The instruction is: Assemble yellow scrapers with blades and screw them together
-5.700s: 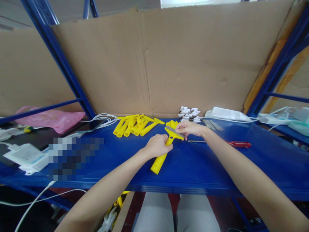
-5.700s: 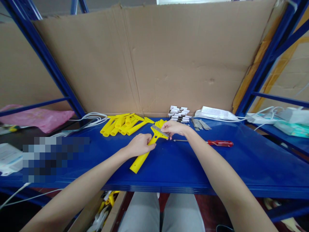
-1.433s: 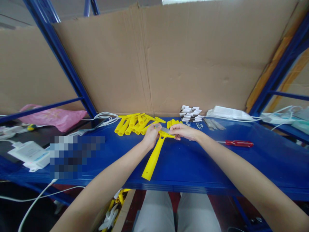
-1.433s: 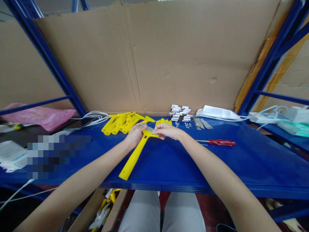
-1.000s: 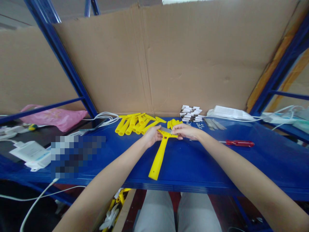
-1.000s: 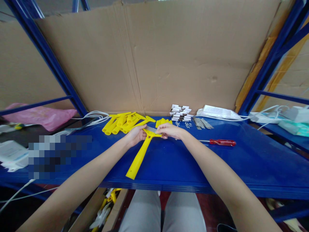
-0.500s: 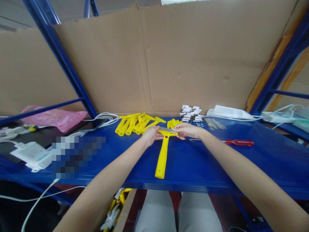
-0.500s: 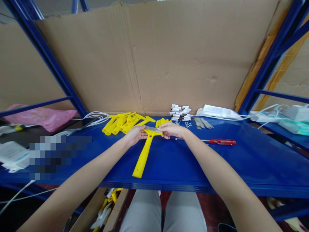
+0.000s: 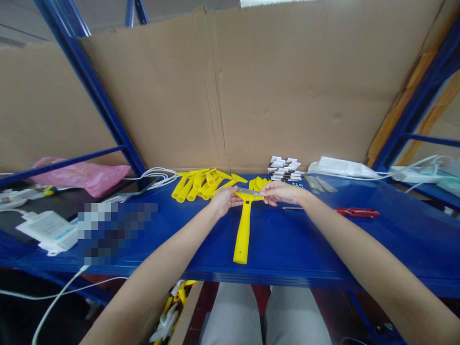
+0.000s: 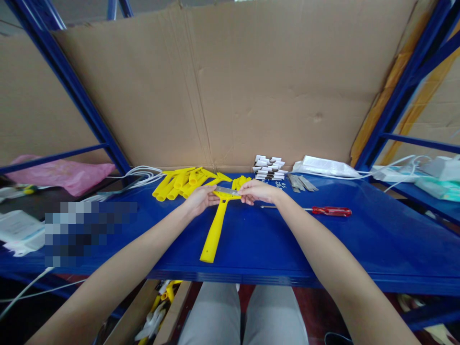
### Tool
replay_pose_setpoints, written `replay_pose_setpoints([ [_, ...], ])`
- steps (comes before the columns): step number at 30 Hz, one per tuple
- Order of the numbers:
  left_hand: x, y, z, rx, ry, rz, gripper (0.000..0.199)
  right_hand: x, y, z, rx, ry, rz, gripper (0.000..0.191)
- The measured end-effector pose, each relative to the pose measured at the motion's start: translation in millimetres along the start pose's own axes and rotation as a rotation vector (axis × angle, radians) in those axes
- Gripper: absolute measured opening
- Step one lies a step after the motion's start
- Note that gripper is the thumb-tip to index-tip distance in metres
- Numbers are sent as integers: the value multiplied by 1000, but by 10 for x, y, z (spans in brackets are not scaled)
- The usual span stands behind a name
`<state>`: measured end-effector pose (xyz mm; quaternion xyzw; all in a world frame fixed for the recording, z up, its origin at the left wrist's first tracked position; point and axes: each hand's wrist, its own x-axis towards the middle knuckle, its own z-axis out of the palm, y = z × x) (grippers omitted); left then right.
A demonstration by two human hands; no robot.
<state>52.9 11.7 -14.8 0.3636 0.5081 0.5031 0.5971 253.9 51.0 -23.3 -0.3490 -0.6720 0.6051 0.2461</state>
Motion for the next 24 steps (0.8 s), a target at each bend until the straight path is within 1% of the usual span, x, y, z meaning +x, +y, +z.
replay_pose_setpoints([
  [3,0,11,-8,-1,-29,-28,14,7,13,-11,-31,4,-14,10],
  [5,1,18,-15,-5,-28,-35,14,4,8,-6,-65,27,-26,8],
  [8,3,28,-31,-13,-33,-18,14,-2,-6,9,-98,55,-37,7],
  [12,15,39,-56,-3,-56,-8,14,-1,-5,15,-123,57,-32,7],
  [19,43,56,-70,-2,-99,-147,22,14,26,0,-130,69,-21,7],
  [24,32,53,-55,28,-91,-177,25,18,39,0,-66,60,25,5],
])
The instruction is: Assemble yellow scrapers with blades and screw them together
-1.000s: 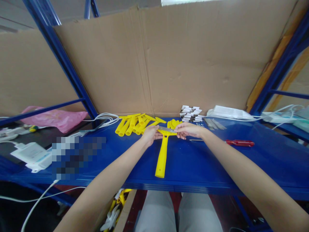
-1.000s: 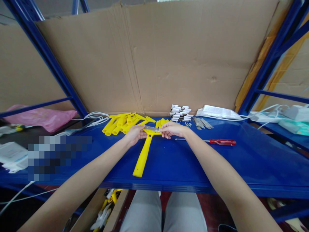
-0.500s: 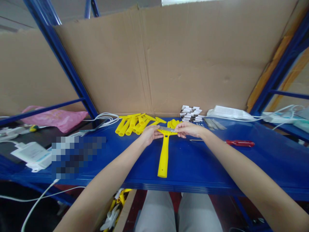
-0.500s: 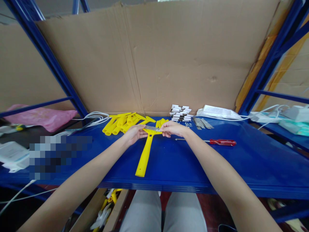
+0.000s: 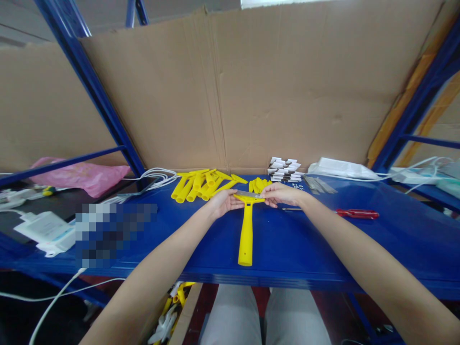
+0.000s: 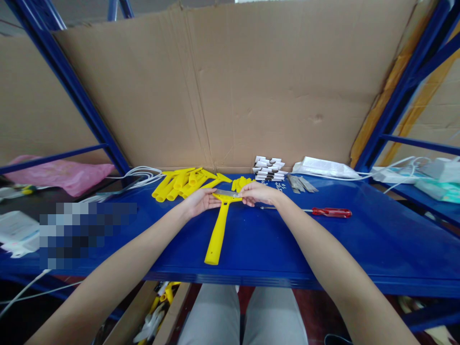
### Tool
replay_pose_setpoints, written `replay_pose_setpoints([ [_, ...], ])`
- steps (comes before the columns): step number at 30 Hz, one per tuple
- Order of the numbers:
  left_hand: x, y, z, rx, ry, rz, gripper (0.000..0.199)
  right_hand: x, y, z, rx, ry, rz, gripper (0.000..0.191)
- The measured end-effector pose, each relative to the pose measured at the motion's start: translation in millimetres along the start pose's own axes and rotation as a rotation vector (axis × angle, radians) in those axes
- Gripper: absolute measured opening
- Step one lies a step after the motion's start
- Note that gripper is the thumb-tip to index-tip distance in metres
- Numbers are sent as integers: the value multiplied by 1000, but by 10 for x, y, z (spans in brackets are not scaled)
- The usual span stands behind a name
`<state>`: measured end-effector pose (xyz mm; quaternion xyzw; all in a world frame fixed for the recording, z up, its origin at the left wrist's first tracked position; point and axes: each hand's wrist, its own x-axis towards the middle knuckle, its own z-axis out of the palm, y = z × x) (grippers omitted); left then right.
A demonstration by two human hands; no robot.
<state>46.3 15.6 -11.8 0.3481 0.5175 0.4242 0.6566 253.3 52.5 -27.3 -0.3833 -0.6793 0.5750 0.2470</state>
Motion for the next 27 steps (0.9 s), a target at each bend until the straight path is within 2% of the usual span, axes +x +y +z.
replay_pose_setpoints([
  [7,-11,-27,22,49,35,71,26,-30,-35,38,49,13,27,7],
  [14,8,-59,12,50,12,108,15,-54,-94,95,37,56,60,11],
  [22,82,-102,-27,26,4,117,8,-49,-85,123,32,54,60,12],
  [27,56,-97,-16,16,2,102,13,-29,-75,117,49,37,77,19],
])
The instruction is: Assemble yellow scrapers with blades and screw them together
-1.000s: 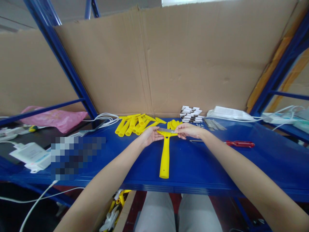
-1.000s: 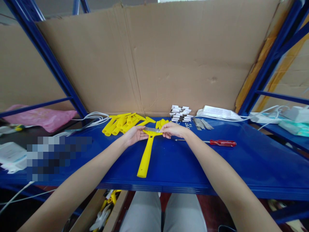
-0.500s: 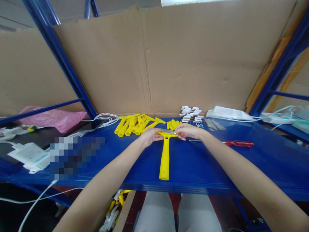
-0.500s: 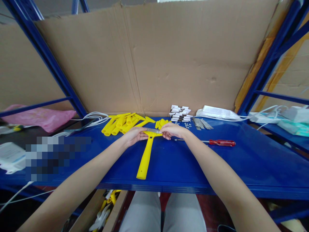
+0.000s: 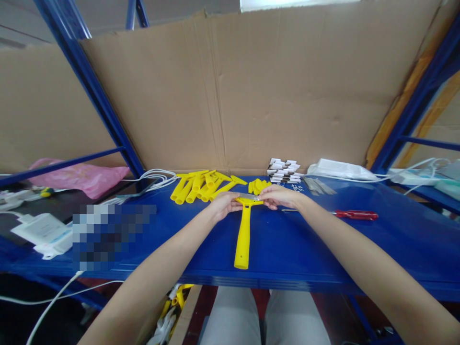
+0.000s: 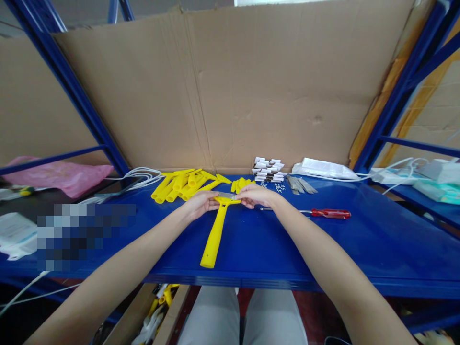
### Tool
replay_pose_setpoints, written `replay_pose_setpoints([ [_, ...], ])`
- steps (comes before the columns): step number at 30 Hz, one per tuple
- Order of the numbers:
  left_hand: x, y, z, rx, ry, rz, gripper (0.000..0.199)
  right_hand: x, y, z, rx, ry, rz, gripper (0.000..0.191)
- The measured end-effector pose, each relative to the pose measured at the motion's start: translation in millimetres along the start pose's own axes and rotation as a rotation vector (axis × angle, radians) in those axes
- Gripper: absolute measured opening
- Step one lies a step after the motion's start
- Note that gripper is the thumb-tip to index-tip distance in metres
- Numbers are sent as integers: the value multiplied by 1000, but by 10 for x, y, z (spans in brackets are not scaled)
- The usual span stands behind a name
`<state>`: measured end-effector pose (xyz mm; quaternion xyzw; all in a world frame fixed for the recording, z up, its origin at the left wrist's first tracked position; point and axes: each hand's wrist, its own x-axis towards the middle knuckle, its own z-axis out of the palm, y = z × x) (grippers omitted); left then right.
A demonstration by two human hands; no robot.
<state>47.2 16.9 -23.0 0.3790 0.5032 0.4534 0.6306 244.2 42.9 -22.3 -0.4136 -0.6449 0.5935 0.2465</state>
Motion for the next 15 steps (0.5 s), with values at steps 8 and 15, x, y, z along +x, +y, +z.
replay_pose_setpoints([
  [8,-43,11,31,3,-25,-11,16,14,9,9,8,-21,-9,15],
  [15,-85,18,52,16,-34,12,12,-11,24,-74,-12,-102,-23,16],
])
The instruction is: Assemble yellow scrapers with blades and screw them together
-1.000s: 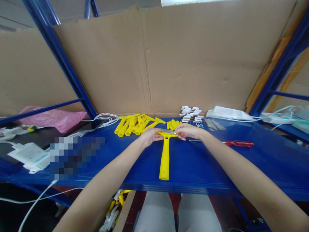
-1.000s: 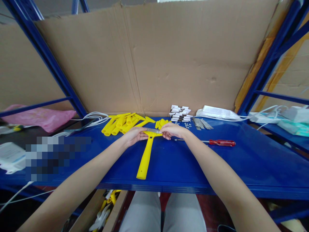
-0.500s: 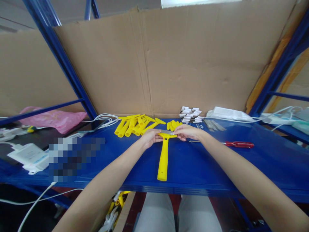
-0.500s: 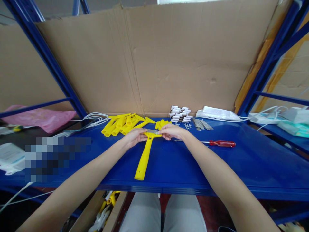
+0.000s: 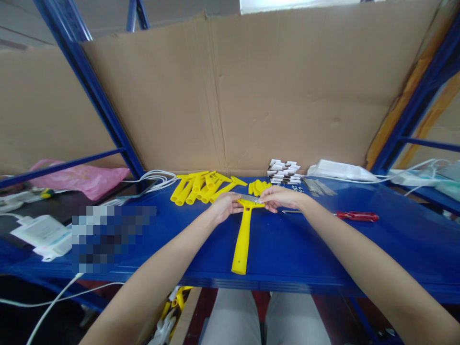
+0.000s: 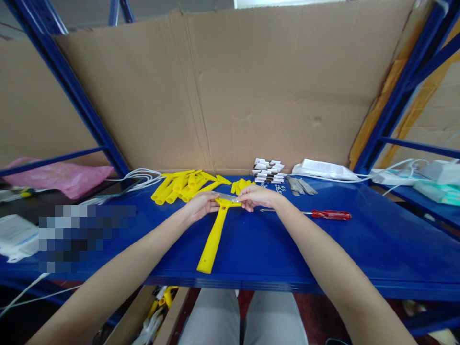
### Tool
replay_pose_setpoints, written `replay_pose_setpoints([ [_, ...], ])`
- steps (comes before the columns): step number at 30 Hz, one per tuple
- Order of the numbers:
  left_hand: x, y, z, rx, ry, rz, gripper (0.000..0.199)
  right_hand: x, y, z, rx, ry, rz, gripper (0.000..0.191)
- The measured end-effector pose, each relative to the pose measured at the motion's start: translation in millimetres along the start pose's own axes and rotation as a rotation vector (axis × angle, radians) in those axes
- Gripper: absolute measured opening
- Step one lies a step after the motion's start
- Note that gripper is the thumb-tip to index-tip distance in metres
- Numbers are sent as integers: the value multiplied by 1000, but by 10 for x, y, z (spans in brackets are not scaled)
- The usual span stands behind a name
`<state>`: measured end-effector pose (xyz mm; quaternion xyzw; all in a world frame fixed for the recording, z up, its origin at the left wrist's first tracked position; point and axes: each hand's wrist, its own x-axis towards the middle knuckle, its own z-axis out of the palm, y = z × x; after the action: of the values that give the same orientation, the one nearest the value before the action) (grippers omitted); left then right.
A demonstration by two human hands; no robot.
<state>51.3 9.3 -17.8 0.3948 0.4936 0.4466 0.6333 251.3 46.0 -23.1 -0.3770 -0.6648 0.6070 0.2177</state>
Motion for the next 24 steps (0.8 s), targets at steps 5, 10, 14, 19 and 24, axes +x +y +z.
replay_pose_setpoints([
  [5,-1,4,-8,-46,-28,2,12,5,13,-48,-26,-3,23,18],
  [10,-7,8,-12,-66,-31,8,14,-24,-13,-56,-30,-13,24,16],
  [14,-26,14,3,-13,-34,25,13,-58,-49,-62,-40,-47,35,18],
  [19,-86,26,47,17,-33,46,17,-73,-135,-26,-124,-23,49,25],
  [24,-121,-1,66,0,-124,50,11,3,-221,78,-342,81,-137,23],
])
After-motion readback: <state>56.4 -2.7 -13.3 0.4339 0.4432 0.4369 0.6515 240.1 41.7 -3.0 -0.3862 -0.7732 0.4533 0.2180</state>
